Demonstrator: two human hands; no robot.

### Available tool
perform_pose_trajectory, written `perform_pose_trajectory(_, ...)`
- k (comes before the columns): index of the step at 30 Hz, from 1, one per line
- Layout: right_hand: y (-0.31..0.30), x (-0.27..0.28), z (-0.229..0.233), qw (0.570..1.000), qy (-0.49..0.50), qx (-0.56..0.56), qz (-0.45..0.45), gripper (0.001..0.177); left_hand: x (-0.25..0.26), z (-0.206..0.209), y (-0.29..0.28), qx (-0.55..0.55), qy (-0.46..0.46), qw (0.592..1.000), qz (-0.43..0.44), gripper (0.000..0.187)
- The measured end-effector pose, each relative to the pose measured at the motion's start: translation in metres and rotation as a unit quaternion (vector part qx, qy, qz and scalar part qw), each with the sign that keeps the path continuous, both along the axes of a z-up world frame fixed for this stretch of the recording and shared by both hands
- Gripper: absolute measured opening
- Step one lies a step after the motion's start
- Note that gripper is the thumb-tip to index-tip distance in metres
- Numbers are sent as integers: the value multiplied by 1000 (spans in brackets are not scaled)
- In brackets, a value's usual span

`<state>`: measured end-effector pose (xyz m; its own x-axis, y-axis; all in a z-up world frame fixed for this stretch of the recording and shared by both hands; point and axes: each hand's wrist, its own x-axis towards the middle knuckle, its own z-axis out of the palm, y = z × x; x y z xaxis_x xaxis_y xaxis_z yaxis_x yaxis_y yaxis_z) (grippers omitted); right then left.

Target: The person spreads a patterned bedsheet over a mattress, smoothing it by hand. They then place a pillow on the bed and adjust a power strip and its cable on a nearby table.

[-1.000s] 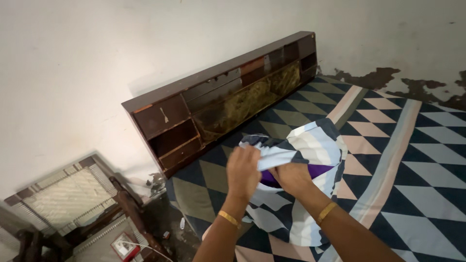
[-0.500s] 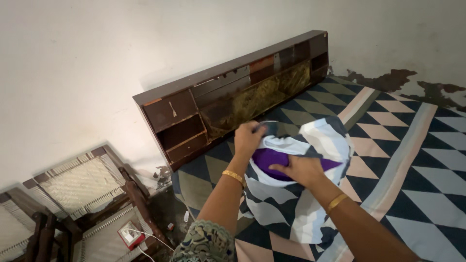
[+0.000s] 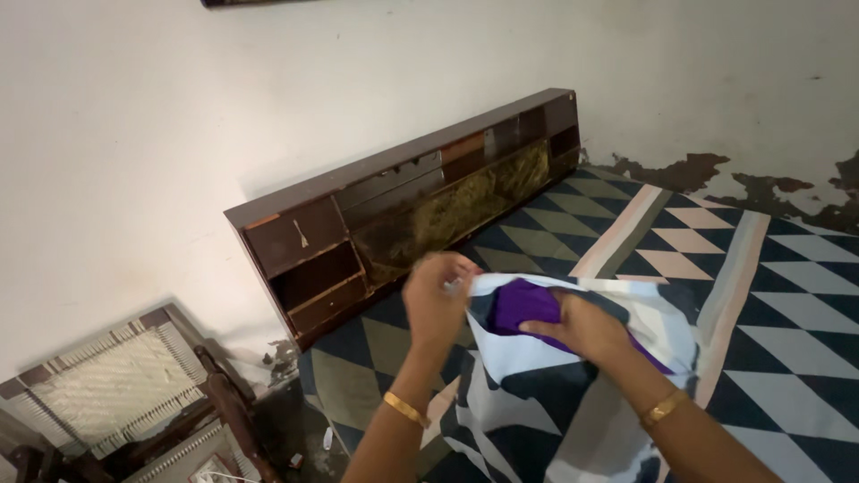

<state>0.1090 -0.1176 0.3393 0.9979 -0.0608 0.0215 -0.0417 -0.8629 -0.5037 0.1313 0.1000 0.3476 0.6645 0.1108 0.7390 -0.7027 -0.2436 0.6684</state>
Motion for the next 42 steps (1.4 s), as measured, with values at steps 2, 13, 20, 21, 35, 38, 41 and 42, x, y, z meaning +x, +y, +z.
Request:
perform_pose_trajectory(2, 9, -4, -3, 997, -62, 19, 51, 68, -13, -1, -11, 149, -122, 981, -6, 32)
perform_pose_trajectory(13, -18, -8, -9, 989, 66, -129, -3, 85, 4, -14, -20, 344, -198, 897, 196, 31)
perform_pose_trajectory(20, -104, -17, -95, 985, 98, 23, -141, 86, 16, -18, -4, 335, -84, 901, 264, 29)
perform_pose_trajectory(21, -105, -24, -96, 989, 57, 49, -126, 84, 17, -18, -4, 323, -30, 906, 273, 28)
perform_pose_trajectory(35, -137, 18, -154, 956, -263, -47, -118, 54, 6, -56, 1, 388, -189, 882, 187, 26)
perform_pose_trajectory(38, -122, 17, -152, 940, -335, -37, -58, 49, -3, -88, -18, 473, -49, 875, 93, 21)
perform_pose_trajectory(41, -98, 4, -132, 981, -160, -9, -112, 48, -6, -103, -24, 441, 41, 894, 67, 11)
perform_pose_trajectory(42, -89, -3, -126, 978, -183, -12, -103, 45, -4, -100, -26, 406, 52, 910, 66, 9)
